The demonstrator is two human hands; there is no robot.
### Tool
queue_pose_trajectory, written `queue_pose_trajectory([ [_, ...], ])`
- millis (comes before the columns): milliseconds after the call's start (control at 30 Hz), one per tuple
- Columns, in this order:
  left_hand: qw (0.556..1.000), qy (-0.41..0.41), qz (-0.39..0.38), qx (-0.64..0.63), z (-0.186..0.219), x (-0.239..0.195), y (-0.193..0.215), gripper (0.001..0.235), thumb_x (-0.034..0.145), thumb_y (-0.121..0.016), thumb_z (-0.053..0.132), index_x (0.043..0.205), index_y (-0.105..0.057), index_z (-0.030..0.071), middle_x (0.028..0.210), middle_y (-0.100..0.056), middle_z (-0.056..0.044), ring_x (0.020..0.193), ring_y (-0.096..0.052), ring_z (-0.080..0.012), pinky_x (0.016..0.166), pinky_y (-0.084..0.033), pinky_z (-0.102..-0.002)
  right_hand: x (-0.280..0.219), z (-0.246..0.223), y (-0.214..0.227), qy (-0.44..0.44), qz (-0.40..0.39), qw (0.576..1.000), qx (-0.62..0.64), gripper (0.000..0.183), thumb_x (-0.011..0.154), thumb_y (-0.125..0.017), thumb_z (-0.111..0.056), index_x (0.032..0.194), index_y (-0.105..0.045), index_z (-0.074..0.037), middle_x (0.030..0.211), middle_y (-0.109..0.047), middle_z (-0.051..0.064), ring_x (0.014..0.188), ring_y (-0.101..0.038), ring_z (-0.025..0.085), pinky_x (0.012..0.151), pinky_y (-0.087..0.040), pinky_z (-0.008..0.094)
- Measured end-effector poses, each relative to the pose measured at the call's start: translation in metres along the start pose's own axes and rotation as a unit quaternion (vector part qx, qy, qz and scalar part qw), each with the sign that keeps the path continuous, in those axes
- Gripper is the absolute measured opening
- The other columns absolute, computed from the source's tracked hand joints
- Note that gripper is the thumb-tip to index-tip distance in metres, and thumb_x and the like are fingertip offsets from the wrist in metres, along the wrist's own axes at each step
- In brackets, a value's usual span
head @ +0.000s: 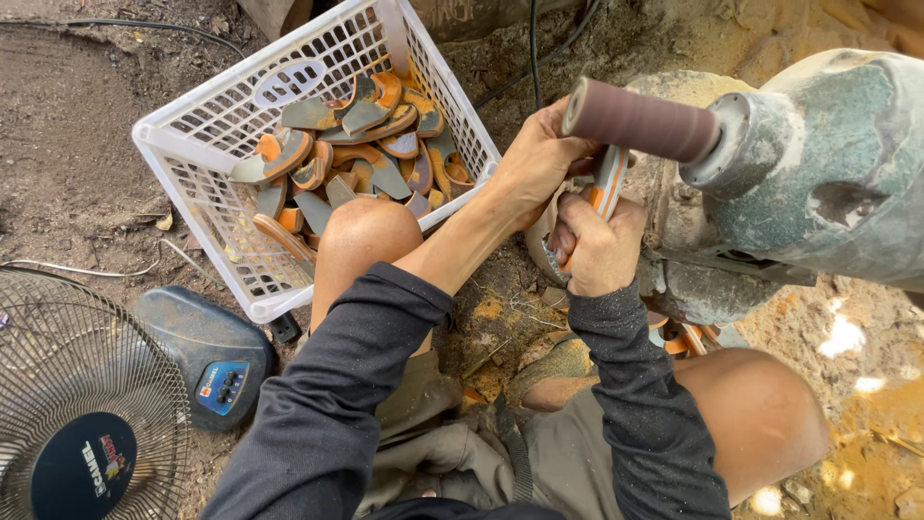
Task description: The person sits on the ground and uses a rotating sanding drum to smooth the edges of orange and grey sandal soles. They pick each sole from a white basket, press it against the spinning drum, rotate it to sand different edges, and return it to the basket.
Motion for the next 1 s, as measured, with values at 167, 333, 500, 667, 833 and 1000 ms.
queue_pose_trajectory([
  [167, 1.000, -0.005, -0.002, -0.006, 0.001, -0.015, -0.005, 0.020, 0.104, -0.064, 0.009, 0.123, -0.068, 0.004, 0.105, -0.076, -0.007, 0.092, -0.073, -0.0173, 0.092, -0.063, -0.040, -0.017, 0.004, 0.001, -0.009, 0.018, 1.000, 0.001, 0.021, 0.088, -0.060, -0.003, 0.068, -0.052, -0.003, 0.054, -0.049, 0.004, 0.039, -0.046, 0.013, 0.038, -0.036, 0.029],
  [333, 1.000, 0.007, -0.012, 0.003, 0.007, -0.034, -0.015, 0.028, 0.105, -0.060, 0.013, 0.131, -0.066, 0.006, 0.115, -0.077, -0.009, 0.095, -0.072, -0.0153, 0.090, -0.063, -0.039, -0.034, 0.005, -0.001, 0.006, 0.010, 1.000, -0.004, 0.022, 0.088, -0.060, -0.005, 0.067, -0.053, -0.003, 0.052, -0.048, 0.003, 0.039, -0.044, 0.013, 0.038, -0.036, 0.029],
  [500, 0.997, 0.021, -0.069, -0.005, 0.015, -0.063, -0.029, 0.033, 0.108, -0.059, 0.014, 0.140, -0.062, 0.008, 0.122, -0.075, -0.011, 0.101, -0.070, -0.0175, 0.090, -0.061, -0.041, -0.061, 0.006, -0.001, 0.030, -0.002, 0.999, -0.023, 0.029, 0.092, -0.061, -0.007, 0.065, -0.051, -0.003, 0.052, -0.048, 0.004, 0.039, -0.044, 0.013, 0.039, -0.036, 0.029],
  [667, 0.997, 0.061, -0.038, -0.030, 0.011, -0.060, -0.030, 0.031, 0.109, -0.054, 0.017, 0.138, -0.061, 0.006, 0.125, -0.074, -0.012, 0.111, -0.072, -0.0227, 0.093, -0.063, -0.040, -0.050, 0.010, 0.011, 0.020, 0.021, 0.990, -0.136, 0.031, 0.089, -0.060, -0.010, 0.060, -0.054, -0.002, 0.049, -0.050, 0.004, 0.039, -0.047, 0.013, 0.040, -0.037, 0.030],
  [833, 0.996, 0.061, 0.007, -0.068, 0.003, -0.039, -0.022, 0.027, 0.109, -0.050, 0.017, 0.132, -0.062, 0.006, 0.123, -0.073, -0.011, 0.110, -0.073, -0.0230, 0.090, -0.063, -0.041, -0.020, -0.011, 0.017, 0.115, 0.015, 0.919, -0.377, 0.030, 0.085, -0.062, -0.014, 0.061, -0.049, -0.001, 0.052, -0.045, 0.008, 0.043, -0.041, 0.020, 0.047, -0.035, 0.037],
  [1000, 0.993, 0.047, 0.039, -0.103, -0.012, -0.006, -0.006, 0.023, 0.107, -0.053, 0.013, 0.126, -0.063, 0.007, 0.110, -0.074, -0.013, 0.100, -0.075, -0.0242, 0.089, -0.064, -0.045, 0.009, -0.013, 0.022, 0.100, 0.012, 0.903, -0.418, 0.034, 0.084, -0.059, -0.015, 0.057, -0.044, -0.001, 0.051, -0.042, 0.009, 0.044, -0.038, 0.024, 0.049, -0.035, 0.042],
])
Point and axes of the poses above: each hand's wrist, its own x-axis towards the middle knuckle, its own y-axis out of the back of the hand, z = x × y, the point moved 9 cm from there along x, towards the middle knuckle
